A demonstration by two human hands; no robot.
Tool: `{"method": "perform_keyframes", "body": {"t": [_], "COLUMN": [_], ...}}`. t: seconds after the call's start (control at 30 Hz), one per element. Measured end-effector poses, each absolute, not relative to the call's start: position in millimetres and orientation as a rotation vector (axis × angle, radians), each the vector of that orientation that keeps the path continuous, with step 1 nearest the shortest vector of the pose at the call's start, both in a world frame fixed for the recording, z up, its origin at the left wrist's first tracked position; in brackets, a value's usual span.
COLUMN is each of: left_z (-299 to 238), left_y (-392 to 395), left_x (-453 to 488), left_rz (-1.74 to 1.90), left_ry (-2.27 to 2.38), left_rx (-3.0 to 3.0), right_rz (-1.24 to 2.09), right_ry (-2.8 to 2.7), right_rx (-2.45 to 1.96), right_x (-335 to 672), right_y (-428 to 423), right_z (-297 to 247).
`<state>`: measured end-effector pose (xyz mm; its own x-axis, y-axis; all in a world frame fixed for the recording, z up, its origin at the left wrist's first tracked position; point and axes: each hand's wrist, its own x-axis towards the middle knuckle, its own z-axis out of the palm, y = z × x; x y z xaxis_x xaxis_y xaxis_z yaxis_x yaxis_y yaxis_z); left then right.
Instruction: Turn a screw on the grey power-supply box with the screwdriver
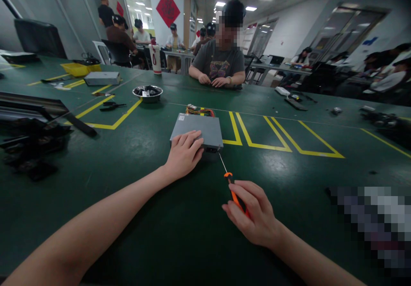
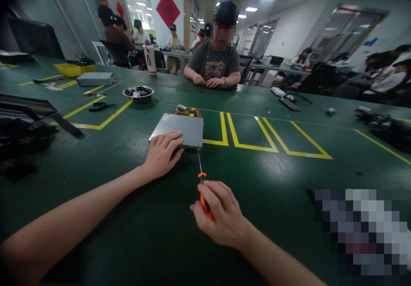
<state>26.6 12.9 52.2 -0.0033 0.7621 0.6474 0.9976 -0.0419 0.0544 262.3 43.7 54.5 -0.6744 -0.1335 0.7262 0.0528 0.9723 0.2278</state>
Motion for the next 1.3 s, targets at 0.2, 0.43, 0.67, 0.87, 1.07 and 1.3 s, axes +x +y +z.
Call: {"method": "perform_keyframes", "body": {"t": [0.2,0.43,0.67,0.87,1.07,1.3], "left_z": [52,51,51,51,52,52], "left_y": [13,13,13,13,13,13], "left_x": [27,27,27,27,27,27], "left_rz": [-0.728,-0.716,-0.737,-0.748,-0.756,-0.734], "left_ry": [-1.817,-1.815,-1.807,-1.812,-1.812,-1.816], "left_rx": [-1.852,-1.848,-1.844,-1.856,-1.856,-1.851], "right_rz": [-0.362,-0.384,-0.316,-0.234,-0.335,-0.434], "right_ry": [-2.299,-2.346,-2.333,-2.313,-2.337,-2.349], "right_rx": [0.124,0.048,0.052,0.172,0.039,0.086], "right_x": [262,263,267,265,264,268], "right_y": [41,40,39,41,38,44], "right_z": [57,51,45,55,54,45]}}
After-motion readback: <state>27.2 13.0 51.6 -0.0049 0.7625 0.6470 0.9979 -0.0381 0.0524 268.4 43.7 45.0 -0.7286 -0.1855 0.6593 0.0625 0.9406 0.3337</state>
